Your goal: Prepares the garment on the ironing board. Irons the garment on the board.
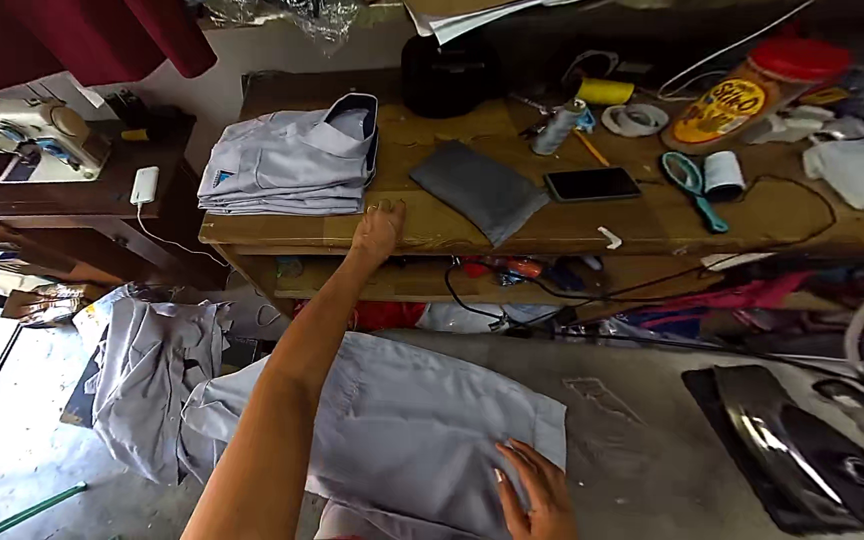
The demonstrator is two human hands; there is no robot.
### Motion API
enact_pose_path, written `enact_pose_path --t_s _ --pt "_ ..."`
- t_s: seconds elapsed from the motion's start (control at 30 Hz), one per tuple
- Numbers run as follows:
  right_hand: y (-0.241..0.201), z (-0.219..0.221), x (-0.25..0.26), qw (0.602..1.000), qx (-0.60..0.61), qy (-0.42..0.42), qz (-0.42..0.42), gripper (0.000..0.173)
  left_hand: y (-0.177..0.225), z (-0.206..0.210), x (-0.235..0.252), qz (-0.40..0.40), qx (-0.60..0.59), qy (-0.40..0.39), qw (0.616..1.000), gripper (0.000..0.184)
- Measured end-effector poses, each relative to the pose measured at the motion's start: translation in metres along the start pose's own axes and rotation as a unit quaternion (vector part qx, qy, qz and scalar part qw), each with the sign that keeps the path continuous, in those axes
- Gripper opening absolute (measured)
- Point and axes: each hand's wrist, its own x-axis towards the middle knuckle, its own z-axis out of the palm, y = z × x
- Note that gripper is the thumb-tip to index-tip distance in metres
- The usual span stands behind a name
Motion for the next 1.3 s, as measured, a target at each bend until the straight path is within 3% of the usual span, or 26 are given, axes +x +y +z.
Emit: enact_pose_path --t_s 0.07,0.13,0.2,0.27,0.33,0.4,0.43,0.57,0.63,0.97,1.13,1.3 --pt "-0.014 0.004 0.011 1.000 0.013 -0.012 0.000 0.034 -0.017 -0.011 -0.032 -0.025 -0.119 0.010 0.993 0.045" --pt "-0.031 0.018 0.035 0.999 0.040 -0.030 -0.015 0.034 -0.045 -0.021 -0.083 -0.079 -0.274 0.020 0.958 0.036" --pt "-0.053 0.043 0.066 0.994 0.080 -0.072 -0.036 0.032 -0.087 -0.014 -0.144 -0.131 -0.441 0.033 0.887 0.031" --pt "-0.084 0.070 0.104 0.983 0.108 -0.128 -0.071 0.030 -0.124 -0.004 -0.203 -0.186 -0.584 0.047 0.789 0.033" --pt "-0.121 0.099 0.143 0.969 0.112 -0.200 -0.092 0.030 -0.143 0.002 -0.260 -0.248 -0.660 0.054 0.707 0.038" --pt "-0.157 0.130 0.179 0.953 0.089 -0.271 -0.099 0.032 -0.147 0.009 -0.306 -0.286 -0.690 0.038 0.664 0.037" --pt "-0.170 0.147 0.194 0.947 0.067 -0.298 -0.102 0.034 -0.144 0.014 -0.325 -0.289 -0.683 0.031 0.670 0.035" --pt "-0.203 0.196 0.228 0.907 -0.073 -0.409 -0.066 0.034 -0.134 0.031 -0.371 -0.236 -0.580 0.006 0.780 0.030" --pt "-0.212 0.203 0.233 0.892 -0.104 -0.436 -0.061 0.032 -0.133 0.035 -0.381 -0.228 -0.569 0.016 0.790 0.029" --pt "-0.218 0.197 0.226 0.923 -0.088 -0.371 -0.058 0.030 -0.158 0.038 -0.351 -0.255 -0.464 0.041 0.847 0.037" --pt "-0.223 0.195 0.224 0.926 -0.116 -0.355 -0.047 0.031 -0.157 0.031 -0.316 -0.254 -0.336 -0.008 0.907 0.043" --pt "-0.223 0.193 0.223 0.935 -0.100 -0.336 -0.044 0.031 -0.146 0.034 -0.291 -0.216 -0.253 -0.030 0.943 0.035"
